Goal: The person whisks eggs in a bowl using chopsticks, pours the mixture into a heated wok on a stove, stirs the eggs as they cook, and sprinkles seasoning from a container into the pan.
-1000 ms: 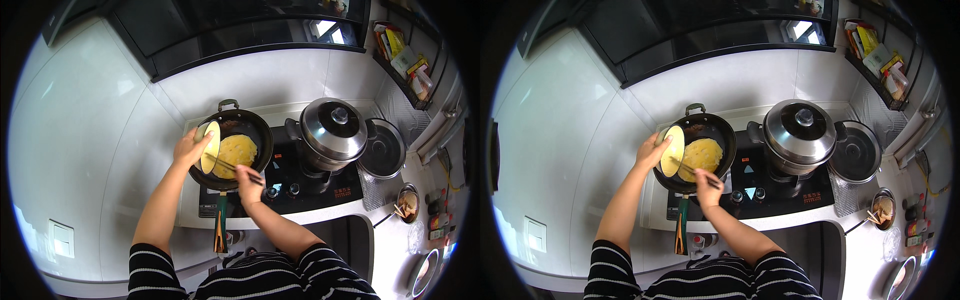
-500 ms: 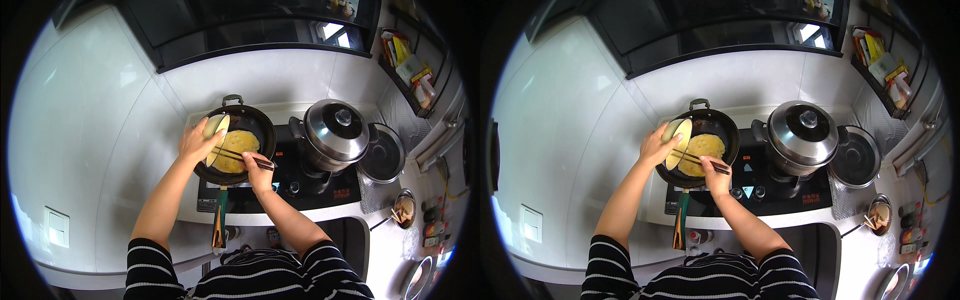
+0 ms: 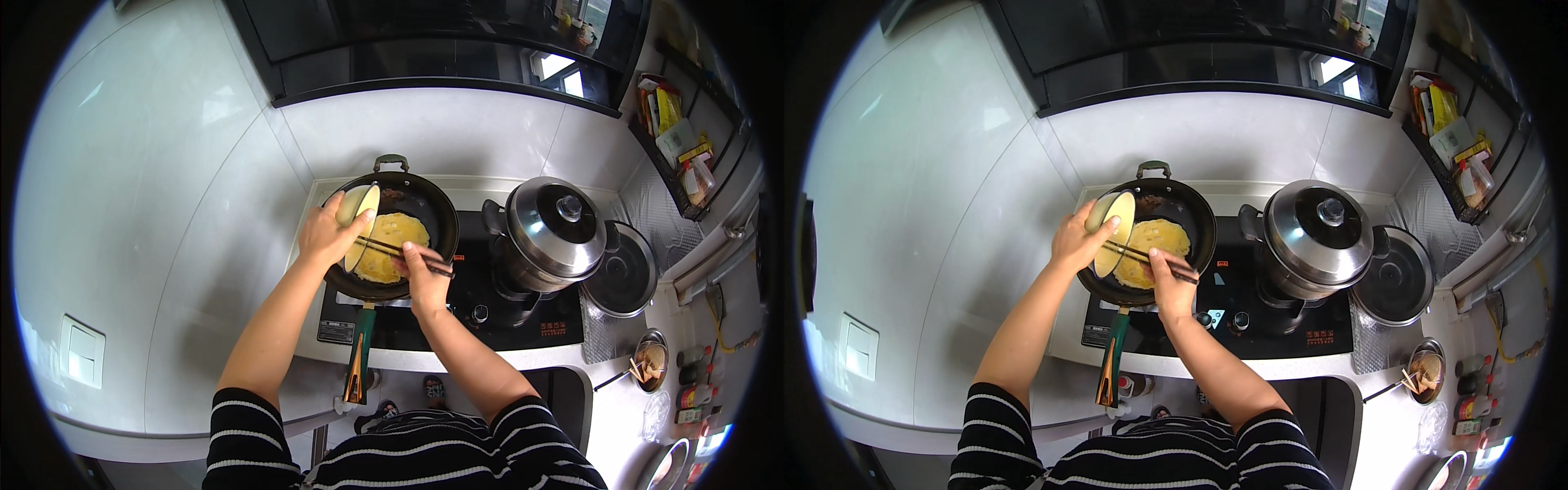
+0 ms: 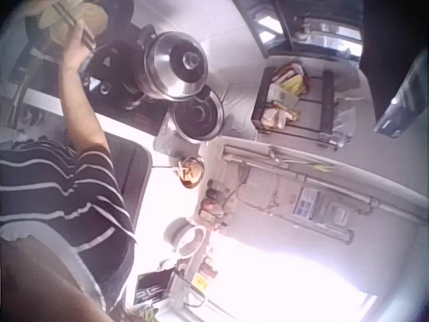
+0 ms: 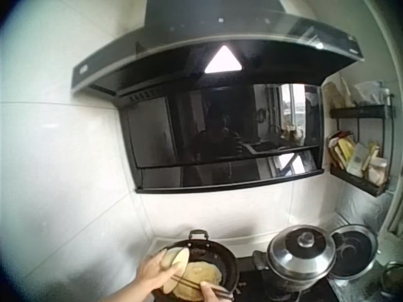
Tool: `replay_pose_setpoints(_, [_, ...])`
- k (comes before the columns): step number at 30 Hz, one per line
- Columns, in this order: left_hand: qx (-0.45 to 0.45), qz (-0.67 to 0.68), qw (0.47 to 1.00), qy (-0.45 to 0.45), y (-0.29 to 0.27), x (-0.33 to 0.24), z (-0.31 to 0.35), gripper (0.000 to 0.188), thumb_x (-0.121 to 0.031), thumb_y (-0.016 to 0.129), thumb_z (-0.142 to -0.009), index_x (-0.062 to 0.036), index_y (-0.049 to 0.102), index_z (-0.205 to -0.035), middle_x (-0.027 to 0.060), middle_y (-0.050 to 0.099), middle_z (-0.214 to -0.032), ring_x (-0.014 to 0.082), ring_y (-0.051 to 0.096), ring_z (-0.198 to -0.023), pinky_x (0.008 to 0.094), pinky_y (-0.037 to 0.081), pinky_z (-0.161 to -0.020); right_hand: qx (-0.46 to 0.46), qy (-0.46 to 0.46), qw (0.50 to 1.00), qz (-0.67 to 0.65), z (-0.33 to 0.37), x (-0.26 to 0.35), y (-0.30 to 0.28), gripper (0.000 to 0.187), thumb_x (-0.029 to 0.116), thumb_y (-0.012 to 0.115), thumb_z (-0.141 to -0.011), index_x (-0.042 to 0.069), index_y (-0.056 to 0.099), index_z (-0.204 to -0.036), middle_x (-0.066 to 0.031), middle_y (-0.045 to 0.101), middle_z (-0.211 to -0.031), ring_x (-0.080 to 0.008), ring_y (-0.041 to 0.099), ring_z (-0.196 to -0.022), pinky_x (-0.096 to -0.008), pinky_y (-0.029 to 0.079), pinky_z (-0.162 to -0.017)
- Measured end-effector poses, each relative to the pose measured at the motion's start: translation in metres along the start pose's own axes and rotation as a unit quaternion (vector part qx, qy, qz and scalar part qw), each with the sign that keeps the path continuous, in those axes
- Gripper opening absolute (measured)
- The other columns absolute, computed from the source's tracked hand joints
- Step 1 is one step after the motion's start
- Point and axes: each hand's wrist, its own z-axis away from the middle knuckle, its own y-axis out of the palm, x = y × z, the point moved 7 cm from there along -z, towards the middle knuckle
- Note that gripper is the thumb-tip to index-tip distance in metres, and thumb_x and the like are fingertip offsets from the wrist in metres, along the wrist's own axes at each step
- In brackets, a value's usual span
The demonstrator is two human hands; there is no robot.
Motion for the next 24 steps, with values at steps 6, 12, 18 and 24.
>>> replay_pose_setpoints(6, [-0.043,0.037,0.998,-0.042,-0.019,0.052,-0.011,0.087,-0.074,0.059,-0.074,-0.0161,0.050,-0.138,0.0242,0.060,-0.109,0.0378,0.058,-0.107,0.0439,0.047,-0.092,-0.025,-0.125,0.970,0.205,-0.032,0.019,-0.051,0.018,0.016,0.074,-0.084,-0.002,0.071,-0.086,-0.0048,0.068,-0.072,-0.0134,0.067,-0.067,-0.0279,0.053,-0.060])
replay_pose_setpoints(12, [-0.045,0.083,0.993,-0.071,-0.018,0.061,0.000,0.090,-0.075,0.059,-0.074,-0.0155,0.047,-0.140,0.0221,0.055,-0.115,0.0379,0.056,-0.110,0.0445,0.046,-0.093,-0.128,-0.125,0.866,0.466,-0.124,0.034,-0.038,0.023,0.030,0.075,-0.075,0.009,0.075,-0.082,-0.0138,0.070,-0.075,-0.0315,0.069,-0.072,-0.0378,0.054,-0.068])
replay_pose_setpoints(18, [-0.076,0.060,0.993,-0.071,-0.018,0.066,0.006,0.072,-0.057,0.064,-0.082,-0.0035,0.055,-0.130,0.0196,0.067,-0.107,0.0323,0.064,-0.102,0.0400,0.049,-0.089,0.032,0.120,0.932,0.339,-0.144,-0.071,0.004,0.016,0.017,0.076,-0.077,0.003,0.067,-0.081,-0.0086,0.066,-0.068,-0.0180,0.064,-0.048,-0.0302,0.052,-0.043])
replay_pose_setpoints(24, [-0.077,0.087,0.990,-0.075,-0.021,0.069,0.012,0.072,-0.057,0.064,-0.082,-0.0052,0.054,-0.131,0.0199,0.067,-0.106,0.0327,0.063,-0.102,0.0414,0.048,-0.089,-0.035,-0.037,0.875,0.482,-0.186,0.012,-0.018,0.026,0.028,0.073,-0.074,0.004,0.067,-0.066,-0.0072,0.063,-0.053,-0.0177,0.067,-0.051,-0.0319,0.053,-0.051])
